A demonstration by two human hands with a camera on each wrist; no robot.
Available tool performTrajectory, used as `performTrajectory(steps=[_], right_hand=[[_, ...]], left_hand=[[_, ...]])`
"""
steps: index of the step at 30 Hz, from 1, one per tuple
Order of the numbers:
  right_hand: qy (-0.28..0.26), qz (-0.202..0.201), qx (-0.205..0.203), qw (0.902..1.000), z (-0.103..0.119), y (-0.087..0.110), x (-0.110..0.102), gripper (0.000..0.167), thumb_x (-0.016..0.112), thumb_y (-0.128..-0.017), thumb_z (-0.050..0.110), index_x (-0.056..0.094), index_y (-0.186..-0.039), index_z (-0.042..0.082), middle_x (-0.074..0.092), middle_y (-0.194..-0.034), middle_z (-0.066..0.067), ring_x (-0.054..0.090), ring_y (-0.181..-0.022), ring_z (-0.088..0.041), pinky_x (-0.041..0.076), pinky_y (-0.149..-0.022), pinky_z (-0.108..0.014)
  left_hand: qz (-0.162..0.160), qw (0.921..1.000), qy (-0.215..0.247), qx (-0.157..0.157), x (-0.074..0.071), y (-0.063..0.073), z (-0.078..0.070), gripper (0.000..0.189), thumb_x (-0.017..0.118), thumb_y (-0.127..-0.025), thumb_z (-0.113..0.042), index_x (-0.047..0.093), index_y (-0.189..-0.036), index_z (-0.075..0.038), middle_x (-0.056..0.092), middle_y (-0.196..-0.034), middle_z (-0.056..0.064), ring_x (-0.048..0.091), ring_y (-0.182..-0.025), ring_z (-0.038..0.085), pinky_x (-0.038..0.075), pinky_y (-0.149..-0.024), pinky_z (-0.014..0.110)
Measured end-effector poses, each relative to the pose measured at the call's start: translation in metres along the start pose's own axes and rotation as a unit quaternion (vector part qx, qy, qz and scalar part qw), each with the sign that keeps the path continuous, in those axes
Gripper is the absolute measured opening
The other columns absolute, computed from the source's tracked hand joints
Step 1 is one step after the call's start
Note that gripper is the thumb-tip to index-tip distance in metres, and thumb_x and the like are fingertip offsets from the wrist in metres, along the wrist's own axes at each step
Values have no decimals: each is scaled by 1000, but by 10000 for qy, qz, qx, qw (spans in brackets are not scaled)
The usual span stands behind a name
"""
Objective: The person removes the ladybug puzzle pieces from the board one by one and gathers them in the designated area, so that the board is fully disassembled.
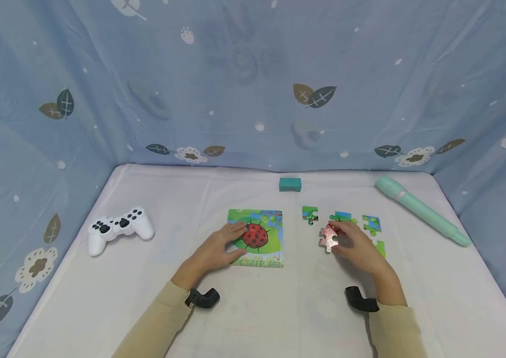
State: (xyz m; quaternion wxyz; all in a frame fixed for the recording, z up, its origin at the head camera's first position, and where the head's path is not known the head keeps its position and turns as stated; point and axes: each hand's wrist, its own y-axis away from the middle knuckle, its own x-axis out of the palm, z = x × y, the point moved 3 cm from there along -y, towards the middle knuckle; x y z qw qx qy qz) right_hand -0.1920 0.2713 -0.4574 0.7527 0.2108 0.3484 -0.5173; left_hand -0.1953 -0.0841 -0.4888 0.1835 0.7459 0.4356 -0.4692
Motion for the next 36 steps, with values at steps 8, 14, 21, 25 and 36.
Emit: performTrajectory(steps=[8,14,21,25,36], right_hand=[[251,-116,1,9996,-16,15,-15,58,68,-85,5,45,-138,-2,53,-119,-14,47,-104,-7,45,-80,-22],[308,-115,4,9995,-23,20,-17,54,66,-87,7,46,-136,-3,52,-117,-15,40,-101,5,39,-77,-12],[328,-237,-285,9988,-25,21,-15,51,65,-85,1,47,-132,-9,50,-114,-15,36,-90,-1,34,-68,-15],[320,-238,-337,9986,-25,20,-14,52,65,-85,-1,47,-132,-10,49,-113,-16,36,-92,1,35,-69,-15],[344,-41,41,9994,-24,19,-16,52,65,-87,4,46,-134,-7,48,-116,-18,44,-103,-25,39,-77,-16]], left_hand=[[-2,9999,99,-31,-1,1,-1,61,63,-90,-38,49,-138,-4,42,-148,7,34,-140,25,26,-118,39],[-69,9999,135,19,-1,2,-1,60,64,-89,-37,50,-137,-3,43,-147,8,35,-139,27,27,-117,40],[-81,9998,190,40,-1,1,-1,60,64,-89,-36,50,-137,-3,43,-147,8,35,-139,27,27,-117,41],[-80,9998,182,64,-1,1,0,60,64,-89,-36,50,-137,-2,43,-147,9,35,-139,28,26,-118,40],[-137,9996,210,105,0,1,0,60,65,-89,-35,50,-136,-2,44,-146,9,35,-139,28,26,-118,41]])
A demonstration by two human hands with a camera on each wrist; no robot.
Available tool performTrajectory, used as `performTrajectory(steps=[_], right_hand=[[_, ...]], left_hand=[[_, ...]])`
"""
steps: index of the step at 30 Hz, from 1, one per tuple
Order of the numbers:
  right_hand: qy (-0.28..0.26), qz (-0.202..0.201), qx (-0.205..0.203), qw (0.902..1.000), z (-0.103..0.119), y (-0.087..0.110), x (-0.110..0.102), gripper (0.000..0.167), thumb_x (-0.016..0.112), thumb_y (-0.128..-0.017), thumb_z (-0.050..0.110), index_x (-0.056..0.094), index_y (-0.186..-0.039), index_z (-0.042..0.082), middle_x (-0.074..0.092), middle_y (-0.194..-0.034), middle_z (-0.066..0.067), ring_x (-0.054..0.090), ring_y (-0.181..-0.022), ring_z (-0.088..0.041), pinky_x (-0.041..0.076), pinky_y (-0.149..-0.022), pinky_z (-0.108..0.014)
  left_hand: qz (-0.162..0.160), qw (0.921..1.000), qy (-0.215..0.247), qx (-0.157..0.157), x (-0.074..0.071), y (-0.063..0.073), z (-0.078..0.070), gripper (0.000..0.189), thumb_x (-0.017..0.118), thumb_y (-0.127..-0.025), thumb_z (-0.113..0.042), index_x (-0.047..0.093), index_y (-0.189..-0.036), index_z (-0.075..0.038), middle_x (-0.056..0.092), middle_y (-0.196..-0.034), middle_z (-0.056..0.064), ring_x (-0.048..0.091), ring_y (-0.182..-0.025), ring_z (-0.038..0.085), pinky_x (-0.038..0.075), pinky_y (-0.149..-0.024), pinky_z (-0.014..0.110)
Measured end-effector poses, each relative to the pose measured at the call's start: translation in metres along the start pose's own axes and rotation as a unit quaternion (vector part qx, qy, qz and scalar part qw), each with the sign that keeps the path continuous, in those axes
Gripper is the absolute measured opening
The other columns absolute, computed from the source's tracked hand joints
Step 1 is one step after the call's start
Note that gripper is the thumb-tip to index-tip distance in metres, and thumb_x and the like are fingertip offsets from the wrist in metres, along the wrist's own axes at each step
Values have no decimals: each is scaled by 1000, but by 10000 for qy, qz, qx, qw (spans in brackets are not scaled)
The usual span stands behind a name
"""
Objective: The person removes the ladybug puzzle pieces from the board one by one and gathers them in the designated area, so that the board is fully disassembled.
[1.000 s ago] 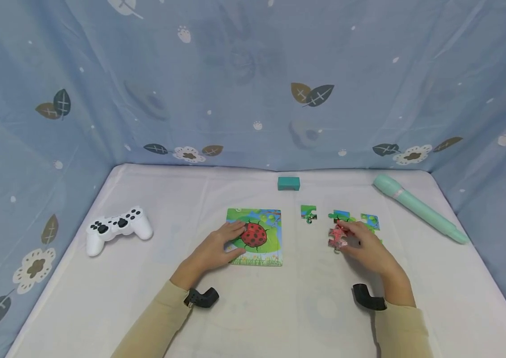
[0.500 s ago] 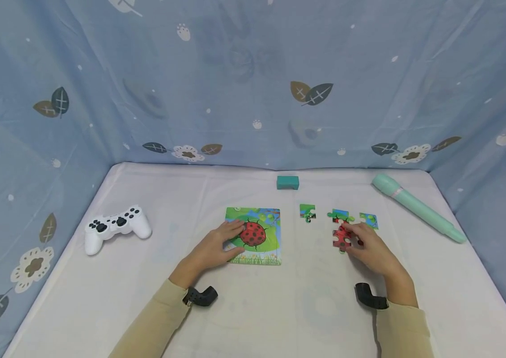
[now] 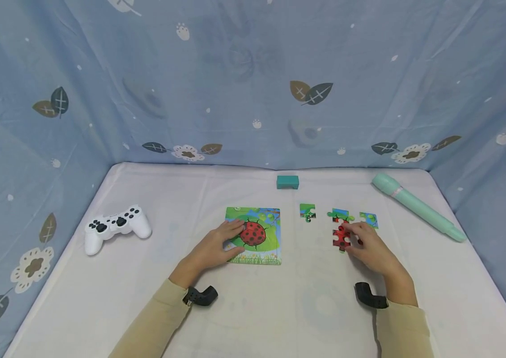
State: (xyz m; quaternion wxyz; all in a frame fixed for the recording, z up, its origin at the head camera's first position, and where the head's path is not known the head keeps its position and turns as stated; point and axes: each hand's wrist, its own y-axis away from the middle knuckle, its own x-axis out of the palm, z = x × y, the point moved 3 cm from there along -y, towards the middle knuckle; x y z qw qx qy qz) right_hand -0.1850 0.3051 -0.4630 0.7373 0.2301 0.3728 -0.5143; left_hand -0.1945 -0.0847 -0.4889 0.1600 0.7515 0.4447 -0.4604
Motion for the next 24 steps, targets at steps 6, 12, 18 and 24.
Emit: performTrajectory(steps=[6,12,18,24], right_hand=[[-56,-21,132,9999,3,1,-3,55,67,-87,9,44,-135,-6,49,-124,-22,46,-111,-37,41,-83,-28],[-405,83,456,9981,7,0,-2,60,66,-89,16,40,-139,-4,44,-134,-26,40,-121,-45,40,-92,-60],[-585,-16,191,9981,23,-8,6,59,68,-89,18,43,-139,0,45,-138,-21,45,-119,-37,44,-94,-50],[-722,167,-101,9972,51,-21,22,59,67,-89,20,43,-138,0,47,-137,-18,48,-116,-35,47,-92,-43]], left_hand=[[29,10000,50,-37,-1,0,-1,60,65,-89,-35,50,-137,-2,43,-147,9,35,-139,28,26,-117,41],[24,9999,71,-120,0,1,1,62,65,-88,-38,50,-137,-4,42,-148,7,33,-139,32,30,-115,43],[-68,9995,268,-141,-2,1,2,65,68,-86,-39,50,-138,-5,42,-148,7,33,-138,36,33,-114,46],[-169,9993,198,-263,-9,4,5,69,69,-85,-41,47,-139,-5,41,-149,9,32,-139,35,30,-115,45]])
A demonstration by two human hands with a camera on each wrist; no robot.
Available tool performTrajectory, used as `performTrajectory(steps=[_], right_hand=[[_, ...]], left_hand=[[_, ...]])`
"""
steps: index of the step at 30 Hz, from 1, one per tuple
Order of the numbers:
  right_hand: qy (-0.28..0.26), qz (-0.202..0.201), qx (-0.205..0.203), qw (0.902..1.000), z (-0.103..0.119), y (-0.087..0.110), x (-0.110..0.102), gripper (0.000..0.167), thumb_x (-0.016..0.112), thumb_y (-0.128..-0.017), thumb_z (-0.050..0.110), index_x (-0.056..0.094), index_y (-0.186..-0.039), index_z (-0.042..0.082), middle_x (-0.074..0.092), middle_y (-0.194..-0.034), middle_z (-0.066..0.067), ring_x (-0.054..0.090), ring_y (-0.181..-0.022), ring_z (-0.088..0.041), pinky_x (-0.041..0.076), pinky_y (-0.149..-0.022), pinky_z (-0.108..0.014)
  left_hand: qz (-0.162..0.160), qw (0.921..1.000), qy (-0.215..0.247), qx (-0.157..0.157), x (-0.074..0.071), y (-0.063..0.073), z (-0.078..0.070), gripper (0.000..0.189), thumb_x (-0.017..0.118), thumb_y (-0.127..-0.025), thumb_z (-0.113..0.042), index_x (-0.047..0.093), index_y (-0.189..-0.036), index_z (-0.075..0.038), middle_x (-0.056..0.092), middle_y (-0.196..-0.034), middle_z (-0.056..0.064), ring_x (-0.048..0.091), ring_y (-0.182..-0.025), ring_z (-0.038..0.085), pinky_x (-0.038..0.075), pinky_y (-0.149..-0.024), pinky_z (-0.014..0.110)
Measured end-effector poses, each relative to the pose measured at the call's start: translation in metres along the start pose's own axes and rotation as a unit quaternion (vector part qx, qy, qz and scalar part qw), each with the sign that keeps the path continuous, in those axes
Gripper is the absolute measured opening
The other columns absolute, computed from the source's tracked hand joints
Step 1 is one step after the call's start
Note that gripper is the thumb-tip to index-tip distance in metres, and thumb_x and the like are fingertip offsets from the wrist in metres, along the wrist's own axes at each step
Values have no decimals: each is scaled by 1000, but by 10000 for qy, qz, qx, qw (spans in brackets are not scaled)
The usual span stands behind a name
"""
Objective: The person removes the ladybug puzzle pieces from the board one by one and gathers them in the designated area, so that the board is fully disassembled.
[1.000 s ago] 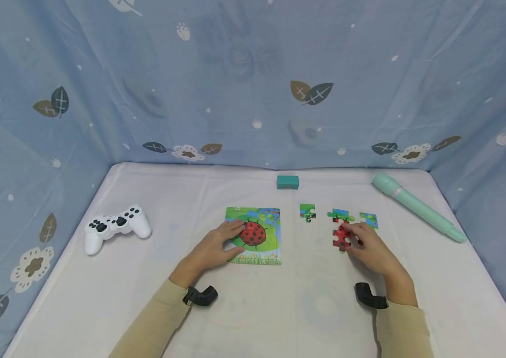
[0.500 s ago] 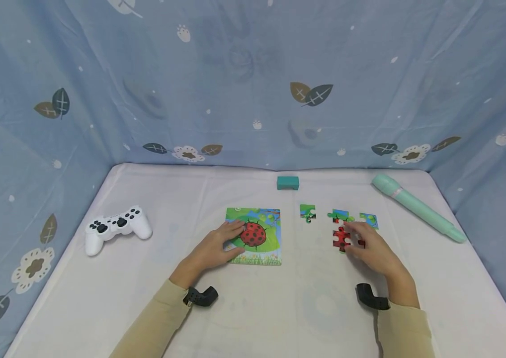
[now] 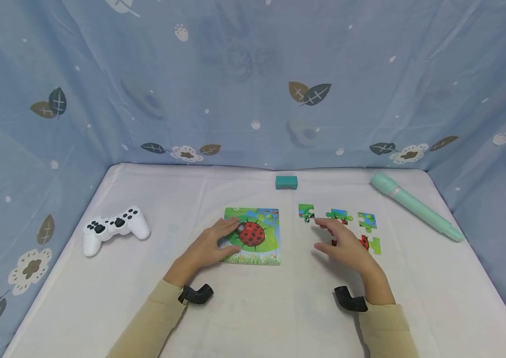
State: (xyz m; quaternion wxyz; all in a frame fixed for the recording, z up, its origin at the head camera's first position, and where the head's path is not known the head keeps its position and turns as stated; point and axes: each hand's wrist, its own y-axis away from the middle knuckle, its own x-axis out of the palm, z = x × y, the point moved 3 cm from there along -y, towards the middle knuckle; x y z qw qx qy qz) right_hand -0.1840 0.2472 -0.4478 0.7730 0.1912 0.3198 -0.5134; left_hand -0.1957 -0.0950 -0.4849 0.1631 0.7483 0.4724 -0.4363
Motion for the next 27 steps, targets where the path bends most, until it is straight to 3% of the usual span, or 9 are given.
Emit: performTrajectory(steps=[4,15,21,27], right_hand=[[-214,279,-151,9993,17,-14,19,58,68,-88,20,45,-137,0,48,-137,-17,46,-123,-42,43,-98,-58],[-153,847,-1008,9912,62,-57,70,58,69,-87,17,46,-136,-2,53,-131,-16,51,-121,-33,45,-100,-52],[-399,1006,-1016,9889,80,-78,93,57,69,-87,19,47,-136,-2,55,-127,-17,54,-112,-30,49,-92,-48],[-309,884,-975,9908,84,-92,108,55,69,-88,19,49,-133,-3,55,-126,-18,55,-108,-29,51,-89,-45]], left_hand=[[-16,9996,-111,-268,-8,7,6,73,69,-84,-42,44,-142,-5,38,-150,9,30,-140,33,27,-116,46],[41,9987,-227,-462,-10,20,16,73,65,-86,-47,43,-142,-7,35,-151,8,30,-141,29,27,-116,45],[17,9988,-129,-471,-8,19,17,72,65,-86,-49,44,-142,-8,36,-151,7,31,-139,36,30,-114,47],[69,9989,-85,-462,-7,17,16,74,64,-86,-50,44,-142,-8,36,-151,7,31,-139,38,32,-113,49]])
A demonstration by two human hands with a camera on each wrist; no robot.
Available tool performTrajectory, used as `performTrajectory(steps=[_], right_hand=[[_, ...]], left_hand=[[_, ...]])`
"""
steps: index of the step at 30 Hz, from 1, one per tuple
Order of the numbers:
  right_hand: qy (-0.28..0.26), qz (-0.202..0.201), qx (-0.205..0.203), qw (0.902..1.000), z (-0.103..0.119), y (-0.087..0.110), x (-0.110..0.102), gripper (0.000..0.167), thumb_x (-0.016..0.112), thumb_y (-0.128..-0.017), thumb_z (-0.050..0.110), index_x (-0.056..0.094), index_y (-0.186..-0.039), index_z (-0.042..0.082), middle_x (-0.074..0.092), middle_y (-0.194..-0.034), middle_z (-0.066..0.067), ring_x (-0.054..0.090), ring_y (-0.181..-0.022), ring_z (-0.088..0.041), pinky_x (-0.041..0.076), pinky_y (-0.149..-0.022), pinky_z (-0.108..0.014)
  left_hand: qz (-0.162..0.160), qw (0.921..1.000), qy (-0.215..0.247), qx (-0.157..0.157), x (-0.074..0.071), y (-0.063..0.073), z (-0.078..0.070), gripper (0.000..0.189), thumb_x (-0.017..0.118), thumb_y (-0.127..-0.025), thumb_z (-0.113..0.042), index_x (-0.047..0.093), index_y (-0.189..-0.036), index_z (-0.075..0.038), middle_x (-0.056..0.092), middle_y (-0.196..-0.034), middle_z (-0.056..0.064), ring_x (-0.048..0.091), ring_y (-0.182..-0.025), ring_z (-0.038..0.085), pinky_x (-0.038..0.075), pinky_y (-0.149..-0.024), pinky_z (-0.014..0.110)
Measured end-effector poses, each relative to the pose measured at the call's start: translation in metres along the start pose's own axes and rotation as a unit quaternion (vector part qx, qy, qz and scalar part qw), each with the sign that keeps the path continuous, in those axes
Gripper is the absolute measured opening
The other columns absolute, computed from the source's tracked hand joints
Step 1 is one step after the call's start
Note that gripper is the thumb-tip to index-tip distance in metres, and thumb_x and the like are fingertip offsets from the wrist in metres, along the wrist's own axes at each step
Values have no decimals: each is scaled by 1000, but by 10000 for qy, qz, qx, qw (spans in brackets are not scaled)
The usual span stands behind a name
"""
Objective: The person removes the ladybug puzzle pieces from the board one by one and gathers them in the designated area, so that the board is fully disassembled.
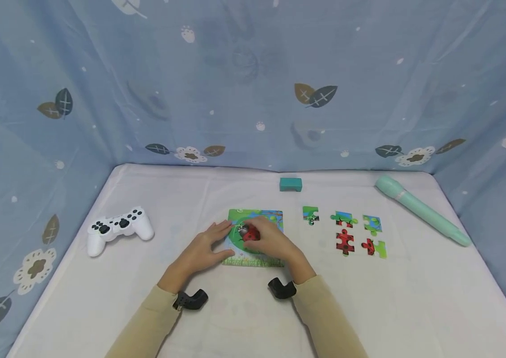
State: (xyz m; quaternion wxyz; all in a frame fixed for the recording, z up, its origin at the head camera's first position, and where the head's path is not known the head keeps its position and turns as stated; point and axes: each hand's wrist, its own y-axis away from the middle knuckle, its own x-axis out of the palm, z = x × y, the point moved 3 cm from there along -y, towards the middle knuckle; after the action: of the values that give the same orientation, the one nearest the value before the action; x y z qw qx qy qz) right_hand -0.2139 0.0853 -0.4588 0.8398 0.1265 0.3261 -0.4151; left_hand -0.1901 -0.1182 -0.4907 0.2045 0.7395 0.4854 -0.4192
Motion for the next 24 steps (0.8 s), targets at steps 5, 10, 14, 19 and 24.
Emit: performTrajectory(steps=[5,10,14,19,24], right_hand=[[200,-82,102,9997,-4,-4,8,52,69,-87,16,50,-133,-1,52,-128,-18,54,-110,-29,50,-91,-45],[238,-190,201,9993,-6,-5,13,50,69,-87,16,52,-132,1,49,-127,-15,53,-107,-26,51,-89,-42],[263,-265,229,9990,-5,-6,14,49,69,-86,15,53,-130,0,47,-128,-16,52,-111,-28,50,-91,-43],[274,-328,301,9986,-4,-5,16,47,69,-86,15,53,-128,0,45,-130,-17,50,-113,-29,50,-93,-44],[302,-377,213,9986,-3,-5,18,44,70,-84,12,53,-123,0,46,-126,-17,48,-111,-28,48,-94,-46]], left_hand=[[7,10000,15,-22,0,0,-2,74,65,-85,-50,44,-142,-8,36,-151,5,31,-139,37,31,-114,47],[-14,10000,-9,44,-1,-1,-1,74,65,-85,-49,44,-141,-6,36,-151,7,31,-139,36,31,-114,46],[-21,10000,-17,82,-2,-2,-1,73,65,-85,-48,44,-141,-6,37,-150,8,31,-139,37,31,-114,48],[-19,10000,23,75,-2,-2,-2,74,67,-85,-47,44,-142,-6,38,-150,9,31,-138,39,31,-113,49],[-21,10000,61,72,-2,-2,-2,74,67,-84,-46,44,-142,-5,38,-149,10,31,-139,37,29,-115,48]])
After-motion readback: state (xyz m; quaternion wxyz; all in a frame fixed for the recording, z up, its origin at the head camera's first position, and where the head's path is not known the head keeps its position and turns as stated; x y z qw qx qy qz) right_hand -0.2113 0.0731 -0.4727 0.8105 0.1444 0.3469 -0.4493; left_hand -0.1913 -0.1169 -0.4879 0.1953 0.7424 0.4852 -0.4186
